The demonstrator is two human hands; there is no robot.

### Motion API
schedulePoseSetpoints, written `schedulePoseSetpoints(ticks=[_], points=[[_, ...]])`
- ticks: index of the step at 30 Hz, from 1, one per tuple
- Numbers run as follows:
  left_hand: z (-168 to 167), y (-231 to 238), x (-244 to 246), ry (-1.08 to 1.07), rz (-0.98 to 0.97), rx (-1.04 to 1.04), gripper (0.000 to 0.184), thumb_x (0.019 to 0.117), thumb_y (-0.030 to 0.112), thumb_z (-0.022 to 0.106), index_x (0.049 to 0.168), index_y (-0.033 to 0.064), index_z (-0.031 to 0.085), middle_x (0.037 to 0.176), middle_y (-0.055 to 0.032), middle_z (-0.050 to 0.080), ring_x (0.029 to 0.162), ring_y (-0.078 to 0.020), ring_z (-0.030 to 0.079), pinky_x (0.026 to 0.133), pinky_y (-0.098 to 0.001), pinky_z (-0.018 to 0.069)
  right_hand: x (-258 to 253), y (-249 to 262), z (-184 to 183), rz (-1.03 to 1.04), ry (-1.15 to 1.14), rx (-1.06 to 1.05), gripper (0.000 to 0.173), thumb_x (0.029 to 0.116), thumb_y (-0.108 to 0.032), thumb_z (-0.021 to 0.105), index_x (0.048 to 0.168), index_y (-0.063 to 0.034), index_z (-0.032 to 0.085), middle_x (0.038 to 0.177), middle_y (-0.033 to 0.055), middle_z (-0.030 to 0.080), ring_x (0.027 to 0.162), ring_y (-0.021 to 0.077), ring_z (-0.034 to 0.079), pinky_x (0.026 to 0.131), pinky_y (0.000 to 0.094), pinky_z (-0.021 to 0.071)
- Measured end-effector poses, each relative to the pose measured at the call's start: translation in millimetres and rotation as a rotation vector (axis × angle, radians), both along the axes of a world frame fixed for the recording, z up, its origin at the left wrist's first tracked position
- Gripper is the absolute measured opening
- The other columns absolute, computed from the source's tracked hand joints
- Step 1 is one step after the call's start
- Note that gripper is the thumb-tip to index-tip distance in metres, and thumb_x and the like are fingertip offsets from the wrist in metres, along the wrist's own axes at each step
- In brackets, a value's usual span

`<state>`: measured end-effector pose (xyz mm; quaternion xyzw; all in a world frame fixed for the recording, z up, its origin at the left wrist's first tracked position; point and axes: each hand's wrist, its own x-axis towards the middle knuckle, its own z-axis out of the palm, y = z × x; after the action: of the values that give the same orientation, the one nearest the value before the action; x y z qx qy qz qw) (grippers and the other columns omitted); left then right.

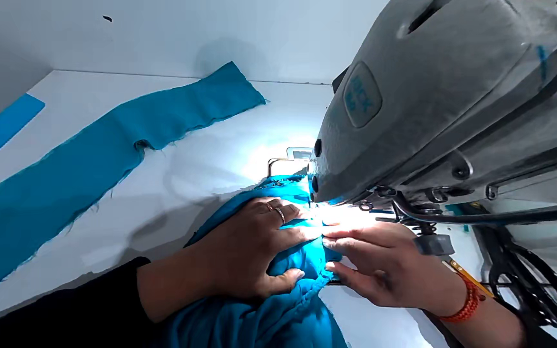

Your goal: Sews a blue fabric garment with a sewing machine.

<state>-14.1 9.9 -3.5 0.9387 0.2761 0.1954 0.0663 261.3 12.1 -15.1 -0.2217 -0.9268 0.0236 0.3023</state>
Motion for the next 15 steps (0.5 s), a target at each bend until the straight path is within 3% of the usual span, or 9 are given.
schedulePoseSetpoints(ticks=[4,9,12,13,15], points=[[0.7,4.3,-5.6,0.025,-0.014,-0.005,0.050,0.0928,0.050,0.053,0.135,0.0284,0.066,0.131,-0.0040,0.064,0.132,-0.0204,0.054,0.113,-0.0419,0.0405,-1.8,-2.1,2.0,-0.020,0.000,-0.010,0.032,0.1009,-0.037,0.055,0.101,-0.0138,0.077,0.098,0.0021,0.076,0.089,0.0077,0.069,0.076,0.0223,0.0525],[1.2,9.0,-9.1,0.055,-0.045,0.015,0.050,0.0927,0.051,0.052,0.134,0.0282,0.068,0.133,-0.0026,0.065,0.131,-0.0211,0.055,0.110,-0.0426,0.0421,-4.8,-5.1,1.5,-0.093,-0.036,-0.017,0.037,0.0985,-0.044,0.056,0.108,-0.0136,0.075,0.101,0.0035,0.075,0.094,0.0110,0.068,0.078,0.0256,0.0538],[-0.3,11.0,-11.5,0.048,-0.071,0.016,0.048,0.0944,0.050,0.050,0.133,0.0284,0.069,0.137,-0.0019,0.063,0.134,-0.0206,0.053,0.111,-0.0433,0.0402,-6.4,-4.6,0.6,-0.113,-0.036,-0.029,0.039,0.0978,-0.046,0.055,0.106,-0.0135,0.074,0.089,0.0016,0.070,0.077,0.0097,0.063,0.065,0.0253,0.0499],[-0.3,11.5,-12.1,0.046,-0.075,0.019,0.047,0.0944,0.050,0.050,0.132,0.0284,0.069,0.138,-0.0013,0.063,0.134,-0.0199,0.053,0.111,-0.0425,0.0400,-6.6,-4.8,0.6,-0.116,-0.040,-0.027,0.040,0.0979,-0.047,0.055,0.107,-0.0132,0.074,0.089,0.0022,0.071,0.076,0.0099,0.063,0.065,0.0256,0.0504],[0.4,11.6,-12.6,0.043,-0.075,0.025,0.046,0.0944,0.050,0.050,0.130,0.0283,0.070,0.137,-0.0005,0.064,0.133,-0.0189,0.053,0.111,-0.0410,0.0404,-6.2,-5.6,1.2,-0.128,-0.052,-0.026,0.041,0.0979,-0.048,0.054,0.110,-0.0135,0.074,0.099,0.0046,0.074,0.085,0.0111,0.067,0.071,0.0268,0.0533]])
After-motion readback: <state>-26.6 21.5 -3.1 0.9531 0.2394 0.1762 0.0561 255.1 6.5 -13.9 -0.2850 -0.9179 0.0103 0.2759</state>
